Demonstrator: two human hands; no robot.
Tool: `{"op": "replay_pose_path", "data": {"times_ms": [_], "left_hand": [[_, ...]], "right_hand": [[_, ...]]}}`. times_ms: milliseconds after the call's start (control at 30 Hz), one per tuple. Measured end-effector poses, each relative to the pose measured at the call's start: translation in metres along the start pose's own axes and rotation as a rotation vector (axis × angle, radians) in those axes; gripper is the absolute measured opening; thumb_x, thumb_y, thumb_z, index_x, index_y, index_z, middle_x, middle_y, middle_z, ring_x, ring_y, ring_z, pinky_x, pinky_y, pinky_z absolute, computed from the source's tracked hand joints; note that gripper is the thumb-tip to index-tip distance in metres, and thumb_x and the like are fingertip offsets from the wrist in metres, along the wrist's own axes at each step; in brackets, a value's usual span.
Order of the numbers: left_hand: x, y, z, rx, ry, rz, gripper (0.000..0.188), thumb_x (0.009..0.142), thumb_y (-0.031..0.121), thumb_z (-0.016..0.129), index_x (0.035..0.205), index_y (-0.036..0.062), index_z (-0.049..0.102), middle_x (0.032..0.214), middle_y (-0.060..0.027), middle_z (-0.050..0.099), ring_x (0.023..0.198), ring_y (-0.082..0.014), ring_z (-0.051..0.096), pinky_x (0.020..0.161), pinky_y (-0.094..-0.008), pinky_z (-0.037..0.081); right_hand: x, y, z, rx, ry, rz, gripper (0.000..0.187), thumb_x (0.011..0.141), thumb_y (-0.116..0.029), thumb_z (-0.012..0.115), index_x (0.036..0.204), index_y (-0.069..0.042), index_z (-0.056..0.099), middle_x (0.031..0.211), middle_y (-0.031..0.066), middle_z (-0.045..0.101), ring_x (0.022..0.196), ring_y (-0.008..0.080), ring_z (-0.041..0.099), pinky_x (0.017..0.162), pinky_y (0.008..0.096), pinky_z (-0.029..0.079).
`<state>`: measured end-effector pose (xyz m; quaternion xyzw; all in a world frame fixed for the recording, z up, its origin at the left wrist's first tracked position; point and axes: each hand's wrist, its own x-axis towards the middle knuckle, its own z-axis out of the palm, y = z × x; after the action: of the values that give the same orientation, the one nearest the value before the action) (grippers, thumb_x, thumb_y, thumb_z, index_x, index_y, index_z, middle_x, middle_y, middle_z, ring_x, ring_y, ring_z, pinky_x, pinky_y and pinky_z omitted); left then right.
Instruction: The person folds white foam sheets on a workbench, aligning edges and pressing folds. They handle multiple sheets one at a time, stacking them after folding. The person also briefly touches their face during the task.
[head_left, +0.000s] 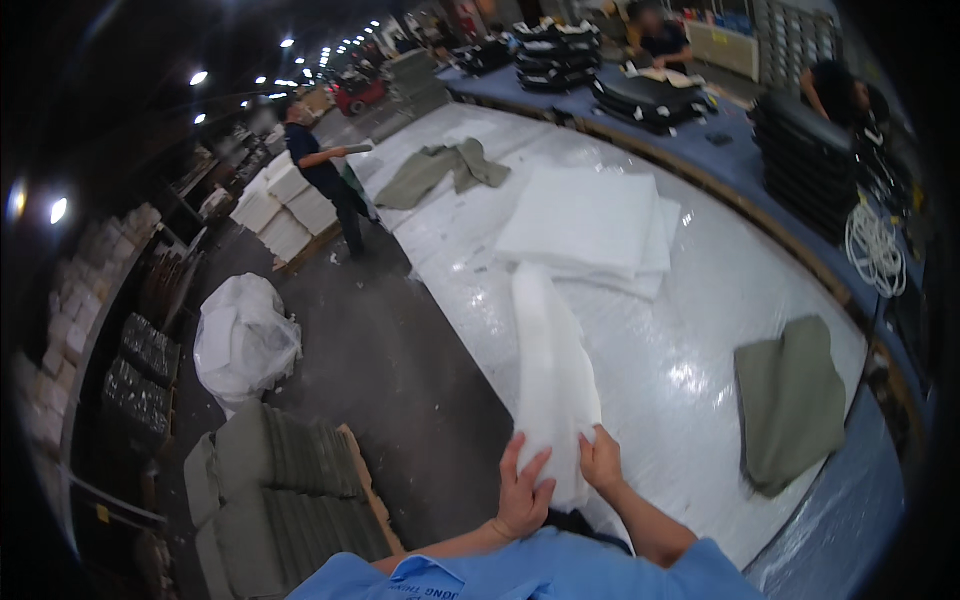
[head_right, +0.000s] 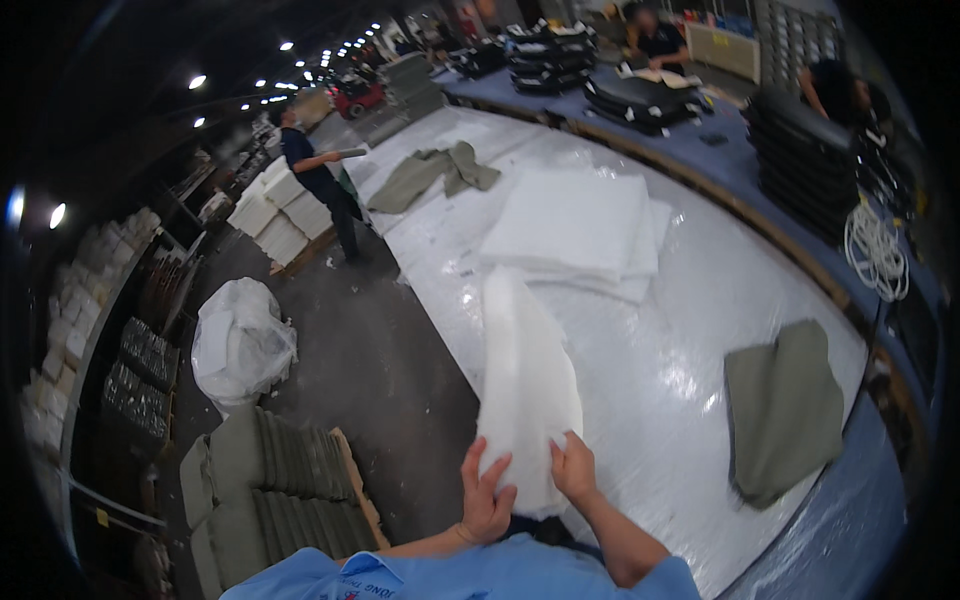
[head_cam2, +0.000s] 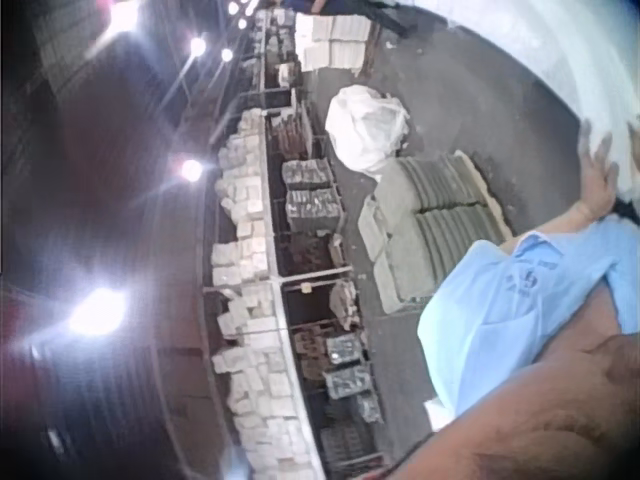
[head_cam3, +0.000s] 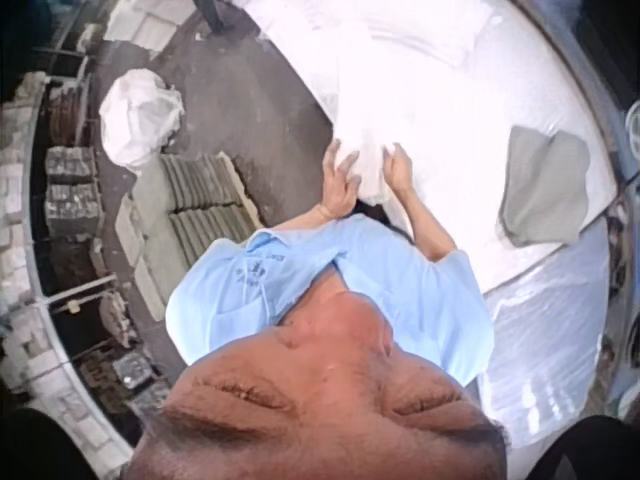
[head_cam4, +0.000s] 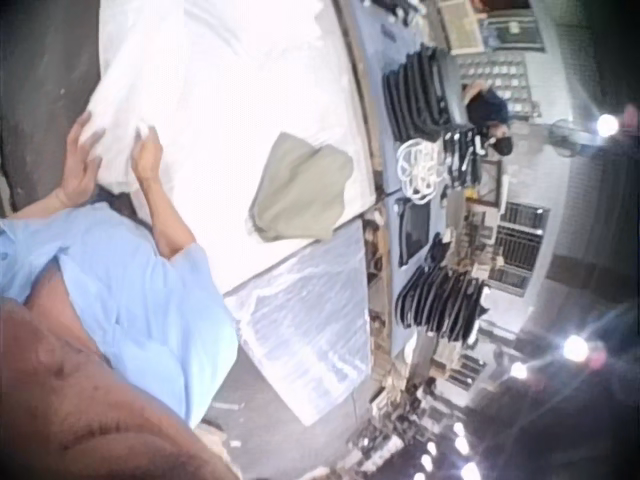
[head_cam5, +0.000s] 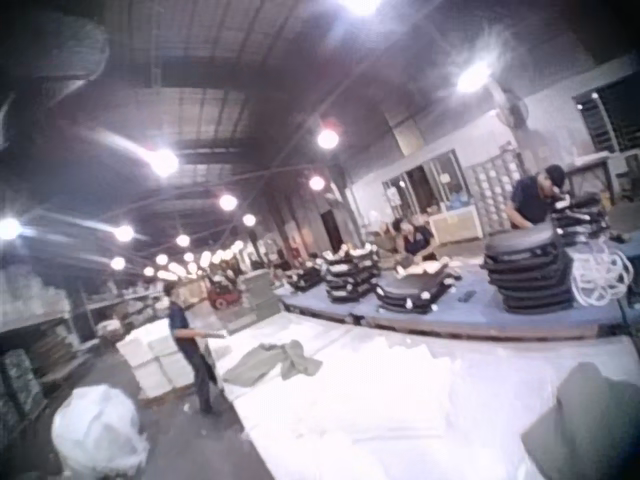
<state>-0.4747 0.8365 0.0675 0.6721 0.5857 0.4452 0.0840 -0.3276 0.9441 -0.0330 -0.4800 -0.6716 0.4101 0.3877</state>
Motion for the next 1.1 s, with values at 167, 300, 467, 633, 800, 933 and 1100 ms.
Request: {"op": "replay_pose_path", "data": {"times_ms": [167,300,467,633,800,933,1100], "left_hand": [[0.002,0.001,-0.001,-0.003,0.013,-0.008,0.046,0.093,0.011,0.070,0.138,0.0080,0.061,0.156,-0.0270,0.031,0.142,-0.0455,0.038,0.116,-0.0490,0.038],[0.002,0.003,0.007,0.006,0.045,0.008,0.046,0.092,0.012,0.070,0.138,0.0092,0.062,0.156,-0.0262,0.032,0.142,-0.0450,0.038,0.116,-0.0488,0.039],[0.013,0.005,0.009,0.025,0.001,0.050,0.049,0.090,0.013,0.072,0.138,0.0092,0.061,0.155,-0.0273,0.033,0.141,-0.0466,0.039,0.116,-0.0493,0.039],[0.011,0.004,0.004,0.050,0.009,0.034,0.050,0.090,0.014,0.073,0.138,0.0096,0.062,0.154,-0.0276,0.034,0.141,-0.0468,0.039,0.115,-0.0495,0.039],[0.010,0.006,0.010,0.041,0.033,0.010,0.048,0.092,0.015,0.072,0.139,0.0103,0.062,0.154,-0.0268,0.035,0.141,-0.0457,0.039,0.116,-0.0495,0.038],[0.021,0.012,0.006,-0.026,-0.025,0.052,0.048,0.091,0.013,0.071,0.138,0.0080,0.061,0.153,-0.0258,0.036,0.140,-0.0449,0.041,0.116,-0.0481,0.038],[0.032,-0.011,-0.024,-0.172,-0.028,-0.014,0.053,0.092,0.012,0.069,0.143,0.0040,0.054,0.151,-0.0226,0.042,0.137,-0.0367,0.046,0.113,-0.0424,0.040]], "right_hand": [[-0.017,-0.053,-0.008,0.206,0.006,-0.101,0.033,0.091,-0.009,0.062,0.122,0.000,0.057,0.119,0.0232,0.059,0.085,0.0438,0.066,0.077,0.0451,0.054],[-0.020,-0.038,-0.004,0.038,0.059,-0.301,0.030,0.090,-0.010,0.061,0.118,0.001,0.058,0.109,0.0234,0.062,0.084,0.0413,0.066,0.077,0.0446,0.054],[-0.012,0.004,-0.006,0.061,0.068,0.129,0.019,0.095,-0.014,0.061,0.108,0.001,0.063,0.090,0.0218,0.069,0.083,0.0385,0.069,0.075,0.0420,0.055],[-0.028,-0.029,-0.023,0.277,0.043,-0.051,0.022,0.096,-0.015,0.063,0.111,0.001,0.062,0.092,0.0196,0.069,0.083,0.0347,0.069,0.076,0.0382,0.055],[-0.037,-0.028,-0.016,0.066,-0.090,-0.182,0.020,0.094,-0.015,0.064,0.105,0.001,0.062,0.086,0.0215,0.066,0.077,0.0373,0.068,0.070,0.0428,0.053],[0.004,0.018,-0.026,-0.041,0.027,0.065,0.020,0.096,-0.018,0.065,0.099,0.002,0.060,0.081,0.0210,0.067,0.071,0.0305,0.067,0.065,0.0417,0.051],[0.100,-0.031,-0.015,0.137,0.242,-0.038,0.025,0.098,-0.020,0.063,0.108,0.002,0.063,0.092,0.0189,0.070,0.078,0.0245,0.066,0.072,0.0370,0.052]]}}
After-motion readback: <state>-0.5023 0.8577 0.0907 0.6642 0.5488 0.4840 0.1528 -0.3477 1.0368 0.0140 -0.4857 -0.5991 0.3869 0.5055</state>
